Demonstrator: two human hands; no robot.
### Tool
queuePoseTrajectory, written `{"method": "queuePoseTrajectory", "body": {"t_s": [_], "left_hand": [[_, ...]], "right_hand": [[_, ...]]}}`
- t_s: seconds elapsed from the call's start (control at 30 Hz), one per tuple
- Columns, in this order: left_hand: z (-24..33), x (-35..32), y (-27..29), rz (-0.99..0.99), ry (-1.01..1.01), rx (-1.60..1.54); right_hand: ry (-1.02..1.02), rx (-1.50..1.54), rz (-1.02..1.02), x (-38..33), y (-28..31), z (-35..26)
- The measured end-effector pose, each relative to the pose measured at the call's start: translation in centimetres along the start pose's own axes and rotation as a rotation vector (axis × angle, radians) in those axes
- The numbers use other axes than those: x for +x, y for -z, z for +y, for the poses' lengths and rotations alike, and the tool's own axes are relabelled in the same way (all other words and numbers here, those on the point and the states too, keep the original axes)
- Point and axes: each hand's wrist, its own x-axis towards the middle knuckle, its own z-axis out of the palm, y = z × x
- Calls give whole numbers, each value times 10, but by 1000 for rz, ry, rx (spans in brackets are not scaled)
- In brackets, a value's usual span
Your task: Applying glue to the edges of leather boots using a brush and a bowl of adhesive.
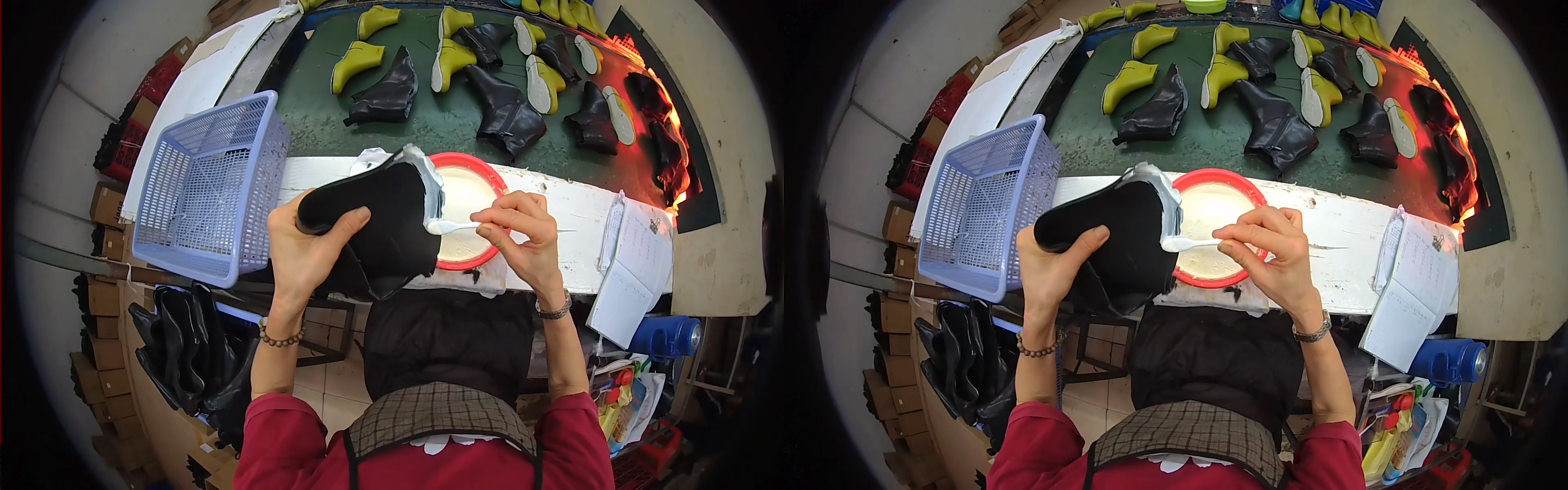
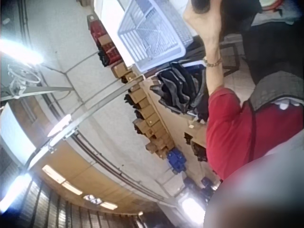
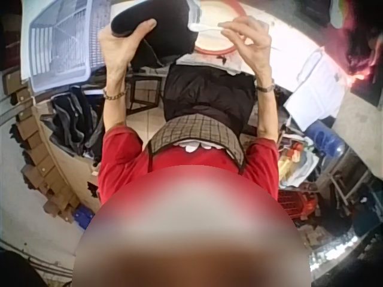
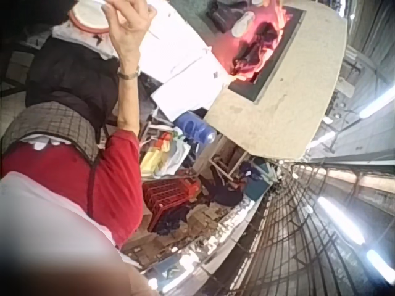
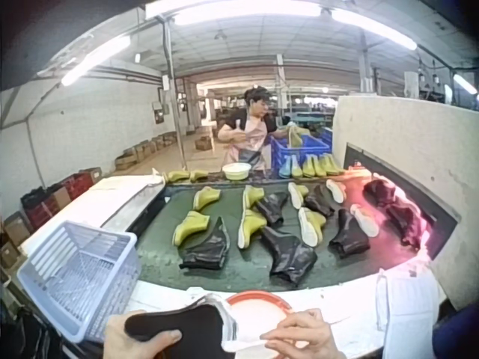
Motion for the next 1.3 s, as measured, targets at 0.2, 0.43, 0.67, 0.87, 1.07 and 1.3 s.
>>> {"method": "queuePoseTrajectory", "body": {"t_s": [0.2, 0.43, 0.67, 0.87, 1.07, 1.3], "left_hand": [[-54, 37, 6, 126, -37, 274], [-155, 19, 12, 156, -90, 521], [-135, -24, 14, -174, -9, 996], [-142, -21, 21, -66, -155, 737], [-102, -28, 20, 47, -312, 612], [-49, -40, -3, -49, -462, 554]], "right_hand": [[-344, -49, 49, -3, 12, 16], [-237, -519, -89, -22, 12, 24], [-269, -532, -133, -23, 15, 16], [-340, -312, 51, -26, 12, 16], [-426, -352, -7, -42, 17, 32], [-261, 130, 79, -7, 3, -7]]}}
